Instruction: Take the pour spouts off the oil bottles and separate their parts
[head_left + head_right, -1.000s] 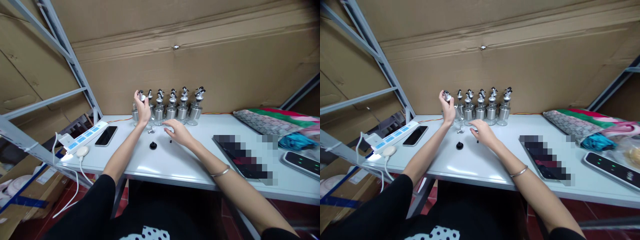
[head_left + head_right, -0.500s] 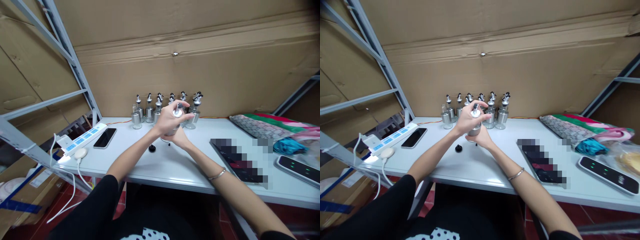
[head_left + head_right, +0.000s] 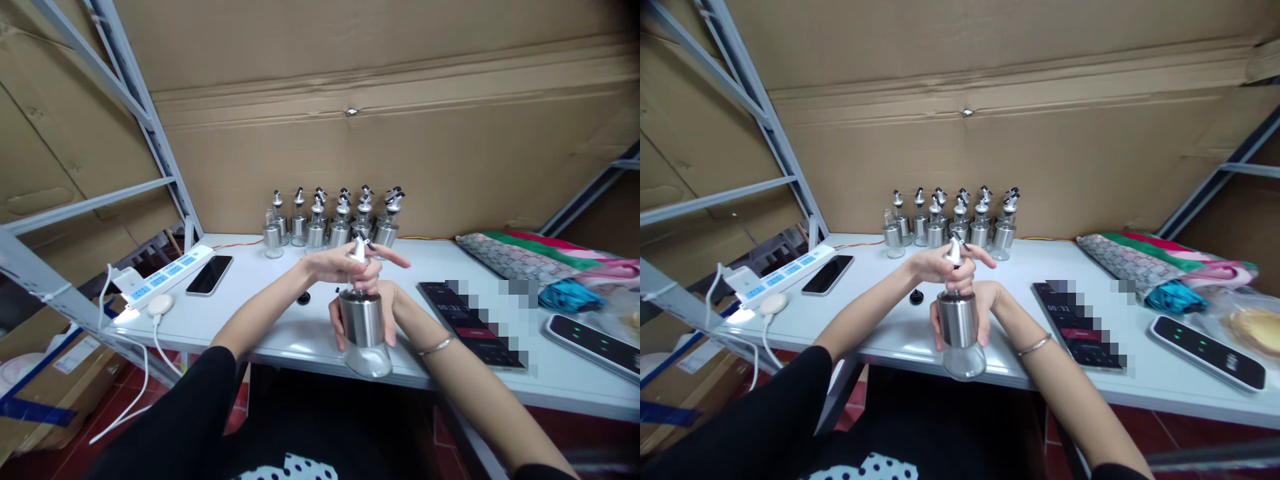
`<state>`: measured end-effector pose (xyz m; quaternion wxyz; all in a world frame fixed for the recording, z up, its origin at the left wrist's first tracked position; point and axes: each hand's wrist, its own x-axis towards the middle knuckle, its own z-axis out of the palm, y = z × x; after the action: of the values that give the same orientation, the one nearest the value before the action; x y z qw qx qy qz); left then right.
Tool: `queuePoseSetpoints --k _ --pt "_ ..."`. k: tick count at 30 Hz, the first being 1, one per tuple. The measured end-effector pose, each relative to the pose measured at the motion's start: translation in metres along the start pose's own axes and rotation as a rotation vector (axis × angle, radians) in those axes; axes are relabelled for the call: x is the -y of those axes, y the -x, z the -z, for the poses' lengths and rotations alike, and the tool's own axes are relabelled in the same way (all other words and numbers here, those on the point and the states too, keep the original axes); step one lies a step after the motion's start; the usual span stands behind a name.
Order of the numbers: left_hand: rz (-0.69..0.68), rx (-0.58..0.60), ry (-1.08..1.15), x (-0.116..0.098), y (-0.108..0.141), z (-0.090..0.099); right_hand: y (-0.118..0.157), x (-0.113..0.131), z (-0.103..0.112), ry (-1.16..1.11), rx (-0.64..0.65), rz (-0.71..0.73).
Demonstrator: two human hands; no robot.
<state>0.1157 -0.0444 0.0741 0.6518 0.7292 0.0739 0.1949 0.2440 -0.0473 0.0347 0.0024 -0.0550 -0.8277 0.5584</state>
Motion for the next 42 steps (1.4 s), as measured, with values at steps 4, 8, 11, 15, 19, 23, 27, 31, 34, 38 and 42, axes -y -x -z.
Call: queuePoseSetpoints --k 4,8,11,15,19,23,27,31,34,38,42 --pt "-0.099 -0.173 -0.018 -0.003 0.001 0.005 0.006 -0.003 -0.003 -0.437 0.042 -0.067" --pt "-0.202 -0.427 -0.055 -0.016 0.008 0.020 -0.003 -0.021 -0.003 -0.706 -0.244 0.061" --pt "-0.197 -0.488 -0.003 -0.016 0.010 0.031 -0.015 -0.032 -0.003 -0.787 -0.383 0.092" --pt "-0.210 -0.634 -0.006 -0.011 0.007 0.035 -0.021 -0.033 -0.005 -0.800 -0.526 0.058" --pt "-0.234 -0.776 -0.112 -0.011 0.002 0.030 -0.022 -0.026 -0.008 -0.742 -0.666 0.067" --pt "-0.306 -0.836 -0.243 -0.011 -0.003 0.026 -0.025 -0.025 -0.010 -0.663 -0.728 0.136" --pt "-0.389 -0.898 -0.334 -0.007 -0.005 0.027 -0.028 -0.031 -0.009 -0.588 -0.794 0.181" --pt "-0.448 -0.991 -0.466 -0.002 -0.004 0.027 -0.029 -0.036 -0.006 -0.491 -0.862 0.193" --pt "-0.465 -1.050 -0.600 -0.001 -0.003 0.026 -0.028 -0.033 -0.004 -0.372 -0.919 0.187" --pt "-0.471 -1.077 -0.741 -0.002 0.000 0.026 -0.026 -0.022 -0.002 -0.238 -0.996 0.128" --pt "-0.539 -1.119 -0.966 0.000 0.004 0.032 -0.026 -0.019 0.000 -0.113 -1.117 0.075"
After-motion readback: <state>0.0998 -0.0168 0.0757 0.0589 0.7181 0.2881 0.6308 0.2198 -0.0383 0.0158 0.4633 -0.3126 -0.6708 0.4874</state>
